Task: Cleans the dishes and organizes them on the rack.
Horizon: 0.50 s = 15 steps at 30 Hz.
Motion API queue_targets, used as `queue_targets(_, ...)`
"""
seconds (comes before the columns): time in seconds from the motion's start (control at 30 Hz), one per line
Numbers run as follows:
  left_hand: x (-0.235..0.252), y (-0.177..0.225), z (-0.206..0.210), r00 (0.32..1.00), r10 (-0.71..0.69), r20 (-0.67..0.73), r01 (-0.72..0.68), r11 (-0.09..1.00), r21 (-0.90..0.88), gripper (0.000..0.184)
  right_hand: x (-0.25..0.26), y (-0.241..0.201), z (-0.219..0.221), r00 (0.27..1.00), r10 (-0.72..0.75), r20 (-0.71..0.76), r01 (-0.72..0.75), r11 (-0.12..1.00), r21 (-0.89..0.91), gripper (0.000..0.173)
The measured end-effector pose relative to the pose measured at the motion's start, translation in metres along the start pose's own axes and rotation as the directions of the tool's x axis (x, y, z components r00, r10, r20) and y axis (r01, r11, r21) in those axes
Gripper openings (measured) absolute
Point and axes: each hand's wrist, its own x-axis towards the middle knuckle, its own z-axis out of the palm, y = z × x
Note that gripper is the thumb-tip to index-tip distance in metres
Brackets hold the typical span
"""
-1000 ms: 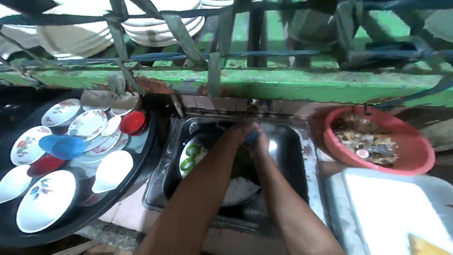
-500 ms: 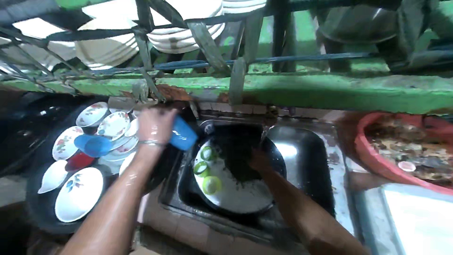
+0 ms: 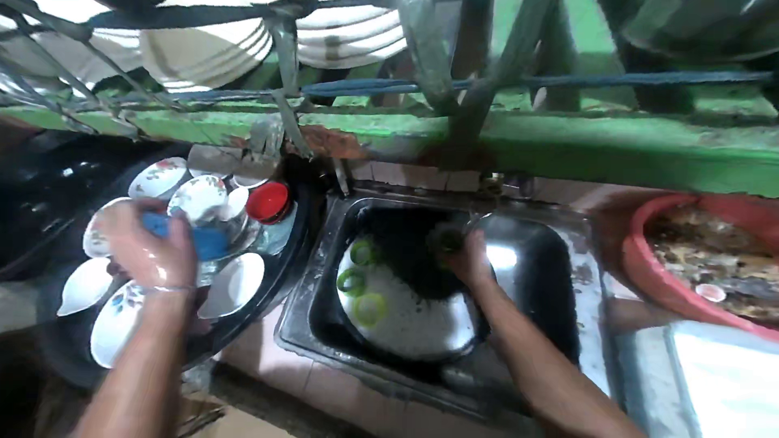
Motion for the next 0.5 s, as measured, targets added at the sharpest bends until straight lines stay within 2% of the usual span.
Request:
queue_targets(0.07, -0.055, 0.056, 0.027, 0.962, 0.268, 0.057, -0.257, 0.954, -0.152, 0.028, -0.002, -0.011, -0.011, 0.992, -0.084, -0.097, 0.083, 0.996, -0.014, 0.074)
queue_targets(0.1, -0.09, 0.081, 0.046, 0.913, 0.348, 0.213, -0.294, 0.923, -0.248, 0.022, -0.003, -0.013, -0.013, 0.991, -0.099, -0.094, 0.097, 0.995, -0.021, 0.079)
queue_targets(0.13, -0.124, 0.099, 0.067, 0.808, 0.384, 0.447, -0.283, 0.918, -0.277, 0.023, -0.004, -0.016, -0.015, 0.99, -0.101, -0.097, 0.1, 0.995, -0.02, 0.083)
queue_targets(0.17, -0.149, 0.113, 0.09, 0.619, 0.343, 0.707, -0.278, 0.937, -0.212, 0.037, -0.005, -0.021, -0.02, 0.987, -0.098, -0.128, 0.098, 0.995, -0.007, 0.083)
queue_targets(0.2, -0.168, 0.123, 0.112, 0.445, 0.239, 0.863, -0.29, 0.95, -0.114, 0.055, -0.004, -0.029, -0.026, 0.983, -0.088, -0.16, 0.091, 0.996, 0.009, 0.082)
queue_targets(0.23, -0.183, 0.128, 0.132, 0.344, 0.131, 0.93, -0.284, 0.958, -0.03, 0.07, -0.005, -0.035, -0.031, 0.983, -0.065, -0.174, 0.071, 0.997, 0.03, 0.081)
queue_targets(0.27, -0.196, 0.127, 0.151, 0.321, 0.037, 0.946, -0.261, 0.964, 0.051, 0.08, -0.007, -0.04, -0.034, 0.988, -0.023, -0.15, 0.031, 0.998, 0.055, 0.08)
queue_targets(0.33, -0.212, 0.116, 0.184, 0.372, -0.067, 0.926, -0.237, 0.957, 0.165, 0.078, -0.012, -0.051, -0.044, 0.996, 0.073, -0.054, -0.071, 0.997, 0.031, 0.069)
queue_targets(0.37, -0.213, 0.112, 0.197, 0.416, -0.059, 0.907, -0.249, 0.952, 0.176, 0.069, -0.013, -0.056, -0.05, 0.996, 0.075, -0.056, -0.072, 0.995, 0.062, 0.068)
queue_targets(0.43, -0.218, 0.107, 0.217, 0.484, 0.018, 0.875, -0.259, 0.958, 0.124, 0.052, -0.01, -0.054, -0.052, 0.992, 0.015, -0.122, 0.019, 0.963, 0.269, 0.075)
queue_targets(0.5, -0.221, 0.112, 0.224, 0.512, 0.125, 0.85, -0.247, 0.969, 0.006, 0.042, -0.006, -0.044, -0.045, 0.996, 0.058, -0.067, -0.009, 0.818, 0.575, 0.083)
